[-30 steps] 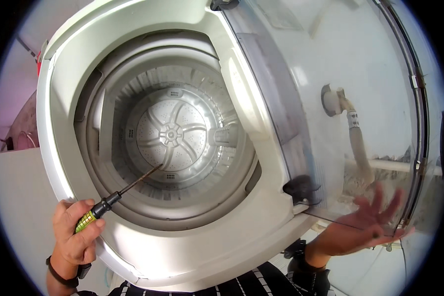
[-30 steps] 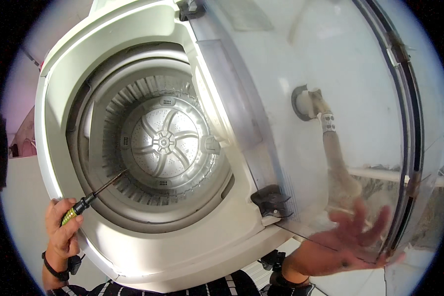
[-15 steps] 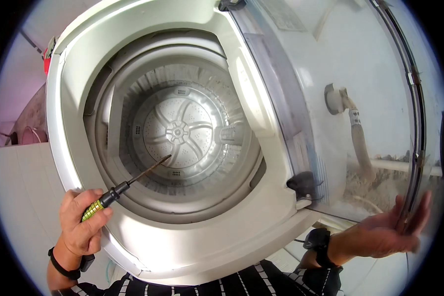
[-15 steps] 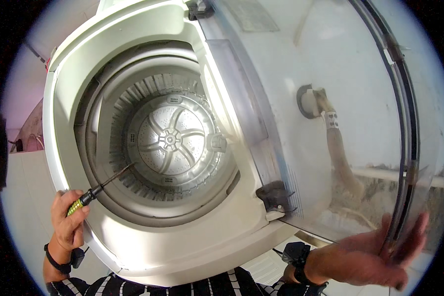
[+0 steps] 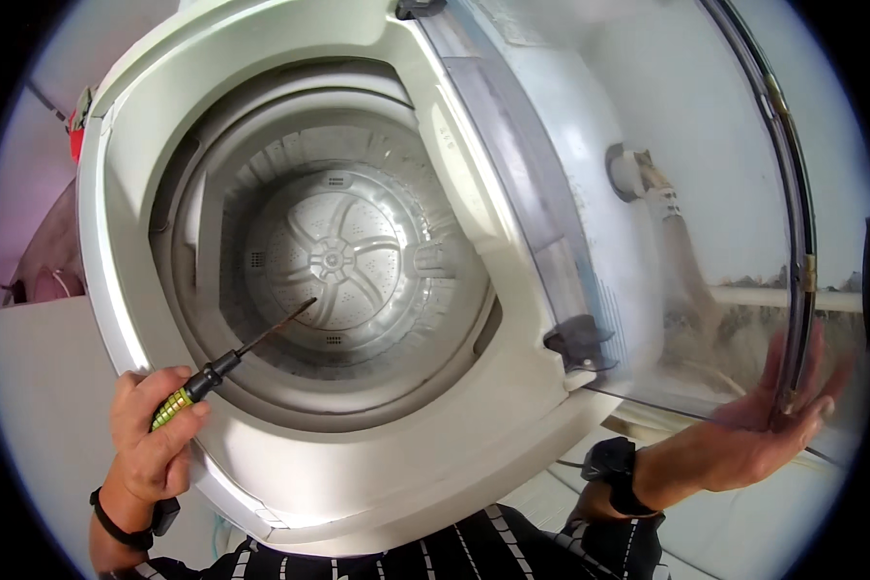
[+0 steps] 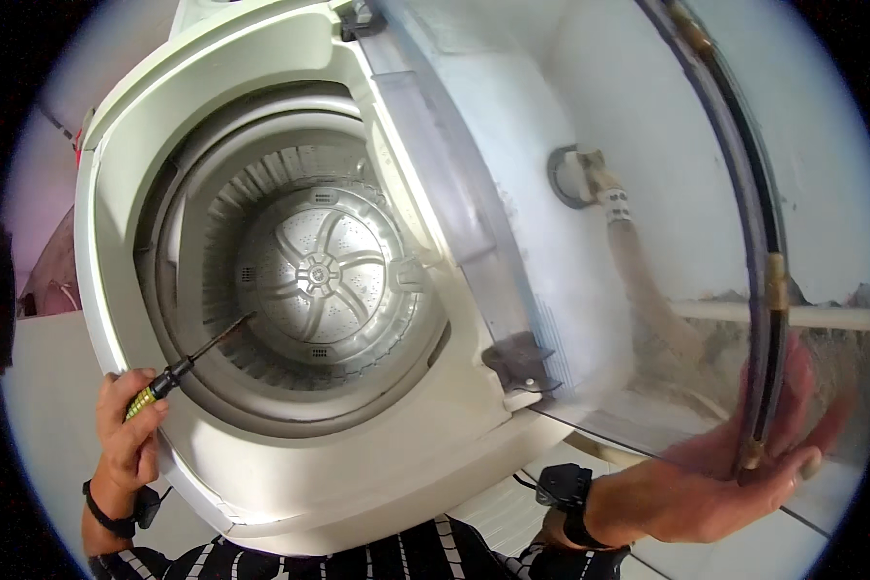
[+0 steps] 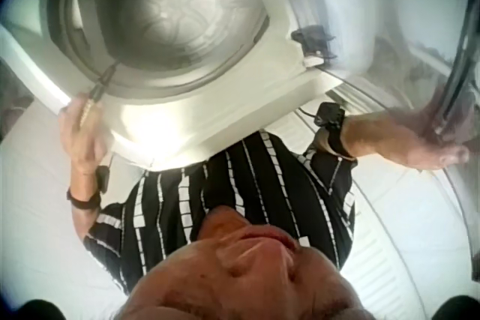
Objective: Using a screwdriver to unscrew and remove components from a washing machine lid.
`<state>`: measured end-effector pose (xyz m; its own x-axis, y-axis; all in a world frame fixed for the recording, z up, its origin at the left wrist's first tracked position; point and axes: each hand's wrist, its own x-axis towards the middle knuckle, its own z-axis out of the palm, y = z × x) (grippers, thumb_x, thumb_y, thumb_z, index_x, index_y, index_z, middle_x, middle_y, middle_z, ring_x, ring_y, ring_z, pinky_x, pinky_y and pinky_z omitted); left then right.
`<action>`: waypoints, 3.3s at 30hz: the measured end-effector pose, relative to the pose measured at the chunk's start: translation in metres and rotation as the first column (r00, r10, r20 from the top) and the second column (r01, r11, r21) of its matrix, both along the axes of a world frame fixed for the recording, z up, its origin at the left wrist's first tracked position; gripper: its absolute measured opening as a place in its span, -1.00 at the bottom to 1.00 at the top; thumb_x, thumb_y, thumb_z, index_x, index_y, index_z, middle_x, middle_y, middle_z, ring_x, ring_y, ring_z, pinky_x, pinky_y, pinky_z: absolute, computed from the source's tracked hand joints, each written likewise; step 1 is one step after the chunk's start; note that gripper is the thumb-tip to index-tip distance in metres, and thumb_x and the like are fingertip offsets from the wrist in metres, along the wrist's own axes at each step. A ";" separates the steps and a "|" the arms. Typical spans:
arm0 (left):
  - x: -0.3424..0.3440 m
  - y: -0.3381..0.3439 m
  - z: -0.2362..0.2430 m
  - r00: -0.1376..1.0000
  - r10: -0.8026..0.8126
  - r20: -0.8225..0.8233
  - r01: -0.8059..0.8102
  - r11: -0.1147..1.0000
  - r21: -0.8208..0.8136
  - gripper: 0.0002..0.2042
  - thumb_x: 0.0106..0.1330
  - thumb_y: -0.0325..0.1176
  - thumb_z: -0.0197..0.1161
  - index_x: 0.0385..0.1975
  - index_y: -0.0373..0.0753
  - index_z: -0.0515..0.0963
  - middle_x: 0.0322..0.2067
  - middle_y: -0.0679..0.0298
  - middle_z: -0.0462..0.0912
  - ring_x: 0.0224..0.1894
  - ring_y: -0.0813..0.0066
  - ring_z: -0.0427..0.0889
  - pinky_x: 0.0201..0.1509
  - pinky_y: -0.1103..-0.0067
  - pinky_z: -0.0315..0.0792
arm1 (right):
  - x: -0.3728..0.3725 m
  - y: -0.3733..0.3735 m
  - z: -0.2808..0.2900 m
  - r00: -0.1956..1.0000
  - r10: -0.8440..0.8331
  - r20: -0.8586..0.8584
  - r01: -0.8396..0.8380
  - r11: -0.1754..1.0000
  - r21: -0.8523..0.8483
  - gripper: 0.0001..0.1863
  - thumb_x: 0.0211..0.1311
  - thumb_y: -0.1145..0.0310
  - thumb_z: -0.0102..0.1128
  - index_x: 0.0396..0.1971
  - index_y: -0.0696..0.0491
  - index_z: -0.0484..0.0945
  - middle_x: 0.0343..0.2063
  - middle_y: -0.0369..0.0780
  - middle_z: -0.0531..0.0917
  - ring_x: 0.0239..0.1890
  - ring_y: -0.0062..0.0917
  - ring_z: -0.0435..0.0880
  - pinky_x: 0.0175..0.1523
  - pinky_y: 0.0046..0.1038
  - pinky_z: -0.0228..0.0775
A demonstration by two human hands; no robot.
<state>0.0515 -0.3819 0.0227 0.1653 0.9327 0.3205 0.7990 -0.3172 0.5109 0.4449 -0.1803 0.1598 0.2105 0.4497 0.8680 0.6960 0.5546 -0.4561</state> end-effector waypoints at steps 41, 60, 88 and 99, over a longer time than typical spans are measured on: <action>-0.005 -0.009 -0.004 0.993 0.036 -0.115 -0.038 0.999 -0.009 -0.66 0.18 -0.64 0.08 -0.07 -0.28 0.62 0.06 -0.16 0.57 -0.12 0.02 0.58 -0.04 0.33 0.42 | -0.004 -0.005 -0.013 0.718 0.481 -0.504 -0.567 0.823 -0.022 -0.05 0.50 -0.39 -0.64 0.46 0.14 0.16 0.14 0.21 0.60 0.17 -0.07 0.68 0.29 -0.19 0.58; 0.015 0.020 0.036 0.988 -0.091 -0.121 0.081 0.993 -0.083 -0.58 0.01 -0.69 0.19 -0.07 -0.29 0.63 0.01 -0.06 0.61 -0.20 0.02 0.57 -0.17 0.34 0.42 | -0.008 -0.009 -0.007 0.811 0.426 -0.402 -0.532 0.823 -0.199 -0.04 0.51 -0.39 -0.64 0.42 0.20 0.18 0.11 0.18 0.64 0.24 -0.09 0.62 0.38 -0.20 0.45; 0.086 0.198 0.071 0.719 -0.654 0.236 0.662 0.748 0.055 -0.76 0.37 -0.43 0.20 -0.09 -0.41 0.68 -0.10 -0.04 0.70 -0.33 0.23 0.61 -0.25 0.40 0.58 | -0.025 0.002 -0.004 0.928 0.047 -0.370 -0.095 0.989 -0.111 -0.22 0.61 -0.11 -0.53 0.46 0.27 0.13 0.37 0.27 0.33 0.38 0.08 0.44 0.31 -0.16 0.56; 0.120 0.198 0.072 0.743 -0.666 0.067 0.664 0.746 0.044 -0.69 0.16 -0.46 0.34 -0.12 -0.46 0.61 -0.21 0.05 0.64 -0.25 0.16 0.65 -0.19 0.43 0.62 | -0.026 0.003 -0.003 0.942 0.011 -0.334 -0.045 0.994 -0.095 -0.23 0.61 -0.08 -0.59 0.45 0.26 0.18 0.35 0.24 0.38 0.36 0.07 0.46 0.30 -0.16 0.58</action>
<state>0.1715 -0.1843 0.0950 0.7170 0.5898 0.3716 0.3425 -0.7623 0.5491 0.4192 -0.1770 0.1564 0.4656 0.5403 0.7009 0.4797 0.5116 -0.7129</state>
